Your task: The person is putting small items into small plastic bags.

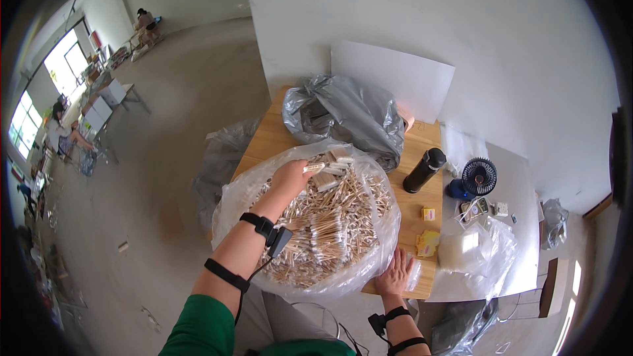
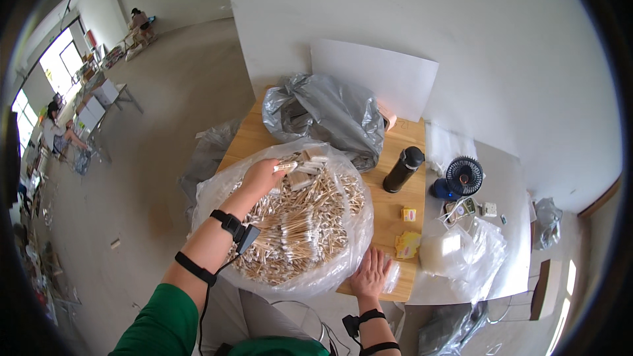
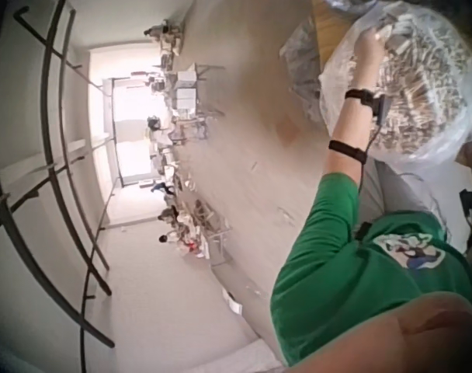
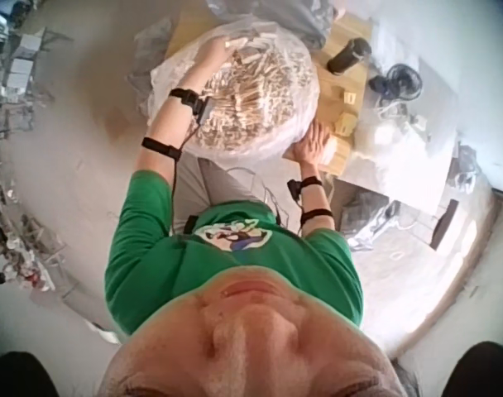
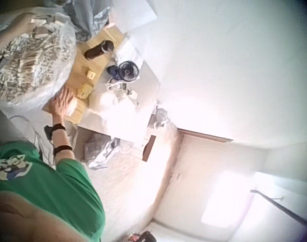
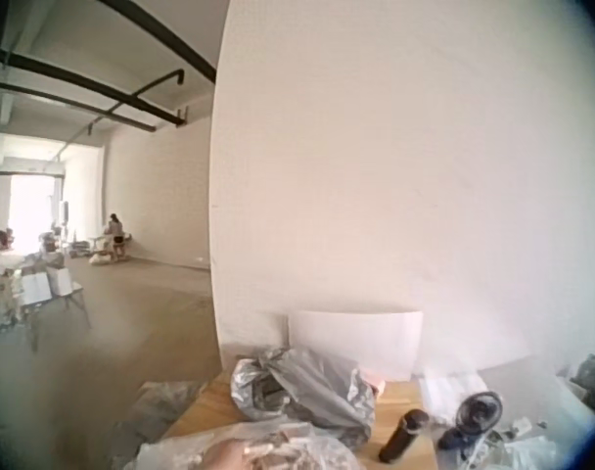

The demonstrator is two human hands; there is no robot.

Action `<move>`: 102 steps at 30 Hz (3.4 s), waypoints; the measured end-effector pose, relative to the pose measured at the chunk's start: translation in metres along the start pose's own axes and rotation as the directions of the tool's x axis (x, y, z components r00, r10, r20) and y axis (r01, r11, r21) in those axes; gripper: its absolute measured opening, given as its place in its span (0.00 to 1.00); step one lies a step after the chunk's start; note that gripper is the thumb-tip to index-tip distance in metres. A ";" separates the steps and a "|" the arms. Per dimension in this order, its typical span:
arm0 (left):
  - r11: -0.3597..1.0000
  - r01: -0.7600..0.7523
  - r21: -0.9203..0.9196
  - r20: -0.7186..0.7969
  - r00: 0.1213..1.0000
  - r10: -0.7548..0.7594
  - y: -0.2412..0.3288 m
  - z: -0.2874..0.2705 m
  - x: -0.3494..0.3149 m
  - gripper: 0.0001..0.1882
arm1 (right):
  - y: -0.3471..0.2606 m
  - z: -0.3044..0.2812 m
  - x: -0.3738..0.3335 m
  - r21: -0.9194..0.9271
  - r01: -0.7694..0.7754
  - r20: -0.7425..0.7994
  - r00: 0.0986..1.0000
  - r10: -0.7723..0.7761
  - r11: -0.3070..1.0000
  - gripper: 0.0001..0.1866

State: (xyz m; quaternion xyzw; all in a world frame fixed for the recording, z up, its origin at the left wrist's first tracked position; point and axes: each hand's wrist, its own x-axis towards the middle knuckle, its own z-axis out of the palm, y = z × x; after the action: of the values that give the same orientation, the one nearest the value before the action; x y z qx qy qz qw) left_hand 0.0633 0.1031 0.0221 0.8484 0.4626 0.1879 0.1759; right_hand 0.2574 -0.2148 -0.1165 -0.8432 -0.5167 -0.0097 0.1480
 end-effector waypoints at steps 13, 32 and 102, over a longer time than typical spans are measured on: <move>-0.031 0.322 -0.946 0.319 0.916 -0.242 0.006 -0.034 -0.143 0.14 | -0.011 -0.034 -0.009 0.058 0.067 -0.478 0.878 -0.031 0.996 0.17; 0.430 0.388 -0.815 0.390 0.917 -0.087 0.001 -0.026 -0.205 0.10 | -0.198 -0.089 0.035 0.954 -0.208 0.208 0.978 0.026 0.215 0.19; 0.269 0.172 -0.948 0.092 0.954 -0.287 0.022 -0.002 -0.206 0.18 | -0.173 -0.075 0.018 0.950 -0.216 0.231 0.972 0.043 -0.225 0.14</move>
State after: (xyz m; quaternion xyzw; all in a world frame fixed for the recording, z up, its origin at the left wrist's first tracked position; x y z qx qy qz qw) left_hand -0.0255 -0.0830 0.0022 0.4952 0.3884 0.4369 0.6427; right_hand 0.1254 -0.1457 -0.0002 -0.4623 -0.2480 0.4572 0.7181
